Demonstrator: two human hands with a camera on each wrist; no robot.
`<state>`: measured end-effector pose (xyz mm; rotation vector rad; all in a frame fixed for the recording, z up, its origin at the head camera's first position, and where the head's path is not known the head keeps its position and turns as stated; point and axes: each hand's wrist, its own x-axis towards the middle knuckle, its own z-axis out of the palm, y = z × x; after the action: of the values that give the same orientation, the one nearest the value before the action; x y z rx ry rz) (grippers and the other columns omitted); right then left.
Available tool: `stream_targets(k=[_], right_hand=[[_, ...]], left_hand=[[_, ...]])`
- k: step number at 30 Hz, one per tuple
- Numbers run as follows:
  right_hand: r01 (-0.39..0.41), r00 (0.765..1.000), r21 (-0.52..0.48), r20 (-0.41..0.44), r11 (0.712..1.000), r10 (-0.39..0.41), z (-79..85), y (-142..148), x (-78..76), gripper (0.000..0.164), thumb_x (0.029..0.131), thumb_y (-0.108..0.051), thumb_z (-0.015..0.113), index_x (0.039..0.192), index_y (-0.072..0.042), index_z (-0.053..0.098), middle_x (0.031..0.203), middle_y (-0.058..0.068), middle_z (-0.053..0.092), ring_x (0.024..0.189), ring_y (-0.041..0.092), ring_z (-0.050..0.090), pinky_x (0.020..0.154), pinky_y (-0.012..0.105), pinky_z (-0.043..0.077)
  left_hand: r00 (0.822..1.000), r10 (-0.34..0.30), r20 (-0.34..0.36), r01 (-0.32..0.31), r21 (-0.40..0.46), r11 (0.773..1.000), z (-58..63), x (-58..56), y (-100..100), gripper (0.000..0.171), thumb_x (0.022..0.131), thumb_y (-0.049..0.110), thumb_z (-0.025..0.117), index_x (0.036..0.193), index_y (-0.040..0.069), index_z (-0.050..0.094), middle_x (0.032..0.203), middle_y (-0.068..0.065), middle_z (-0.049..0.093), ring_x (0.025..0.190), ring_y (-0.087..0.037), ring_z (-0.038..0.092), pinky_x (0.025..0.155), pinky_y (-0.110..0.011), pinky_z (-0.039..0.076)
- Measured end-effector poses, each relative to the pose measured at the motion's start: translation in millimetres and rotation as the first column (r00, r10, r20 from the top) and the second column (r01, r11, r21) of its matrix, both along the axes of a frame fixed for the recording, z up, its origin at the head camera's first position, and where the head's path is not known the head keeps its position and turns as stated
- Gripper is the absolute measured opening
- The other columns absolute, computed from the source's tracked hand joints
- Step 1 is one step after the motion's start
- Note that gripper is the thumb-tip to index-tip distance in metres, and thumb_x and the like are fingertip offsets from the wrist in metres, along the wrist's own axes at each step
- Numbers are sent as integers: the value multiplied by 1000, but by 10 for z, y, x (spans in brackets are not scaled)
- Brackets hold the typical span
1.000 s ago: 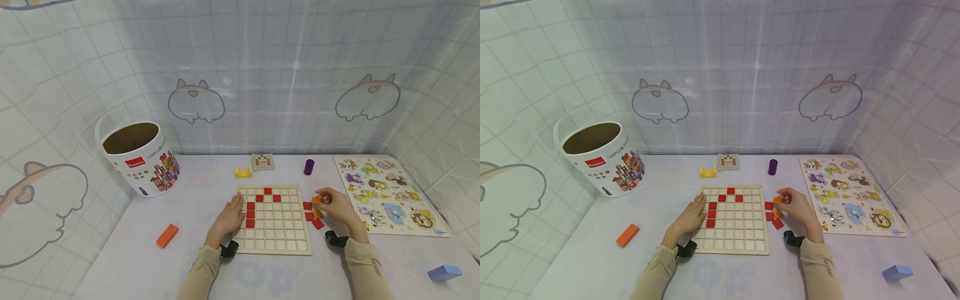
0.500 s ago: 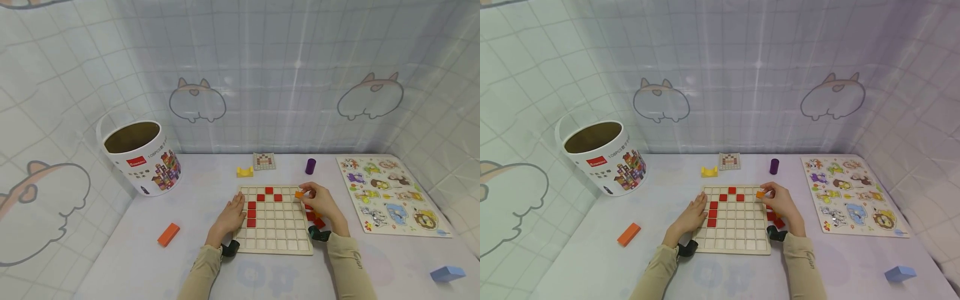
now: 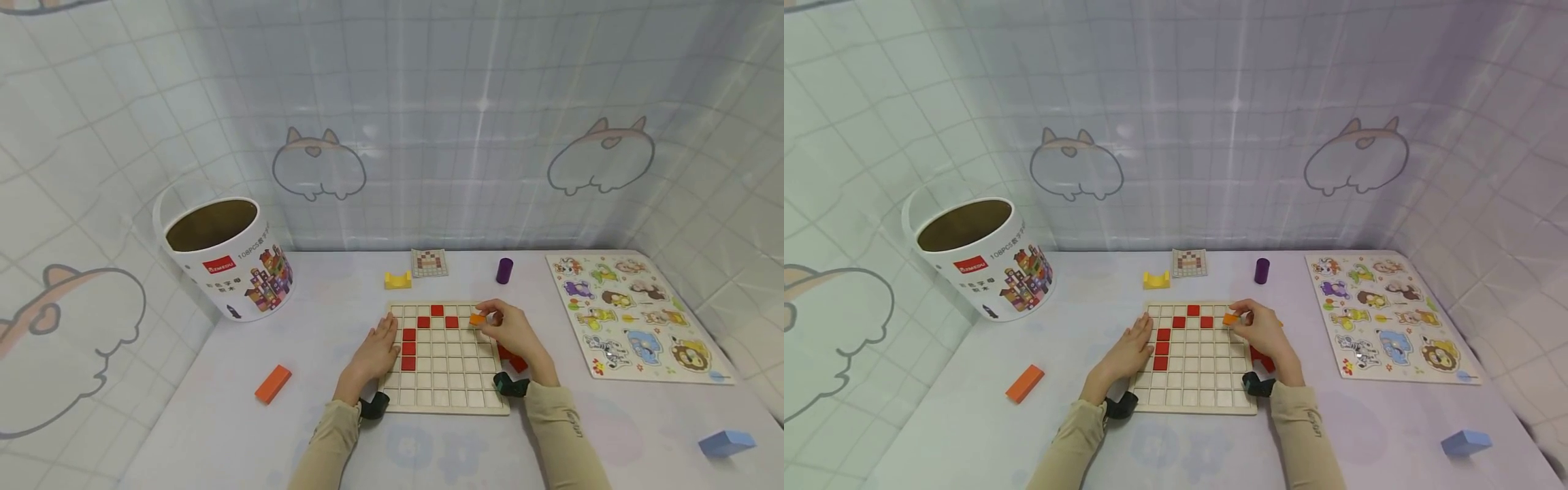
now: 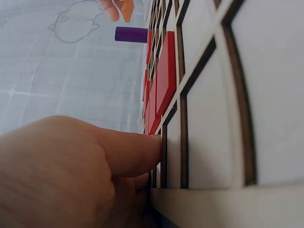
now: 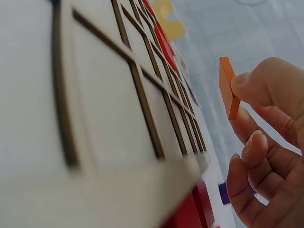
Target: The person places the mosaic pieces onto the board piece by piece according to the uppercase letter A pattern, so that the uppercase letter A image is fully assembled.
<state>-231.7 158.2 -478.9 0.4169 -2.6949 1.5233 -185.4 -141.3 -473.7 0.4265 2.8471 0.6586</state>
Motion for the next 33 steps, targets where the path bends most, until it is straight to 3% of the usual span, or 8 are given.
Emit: stream_targets(k=[4,11,19,24,33], right_hand=[[-31,998,4,-60,1000,31,0,-88,18,32,80,-3,69,112,-1,66,93,10,64,68,11,46,58,20,39],[-53,998,5,-34,999,53,-17,-240,46,30,82,-2,69,111,-6,67,93,8,63,67,9,45,58,20,38],[-132,983,12,-124,991,133,-82,-488,96,30,80,0,72,109,-5,66,97,9,68,69,9,46,60,19,41],[-152,982,11,-111,988,152,-118,-602,143,34,80,-2,73,113,-6,65,96,7,68,71,9,50,63,19,45],[-204,973,1,-111,979,203,-177,-749,188,32,81,-2,71,112,-7,66,93,4,66,66,6,46,58,19,40]], left_hand=[[1000,3,0,-3,1,1000,-1,3,-1,60,101,18,44,152,-5,20,162,-19,13,150,-36,15,121,-52,17],[1000,7,-2,-7,4,1000,-32,-5,-14,60,101,18,44,152,-5,20,162,-19,13,150,-35,15,121,-52,17],[1000,3,-8,-3,9,1000,-46,-5,-16,60,101,18,44,152,-5,21,162,-19,13,150,-36,15,121,-53,17],[1000,-3,-9,3,12,1000,-46,-1,-12,60,101,18,44,152,-6,21,162,-20,13,150,-36,15,121,-52,16],[1000,2,3,-2,10,1000,-16,0,-3,60,101,18,44,152,-6,21,162,-20,13,150,-36,15,121,-53,16]])
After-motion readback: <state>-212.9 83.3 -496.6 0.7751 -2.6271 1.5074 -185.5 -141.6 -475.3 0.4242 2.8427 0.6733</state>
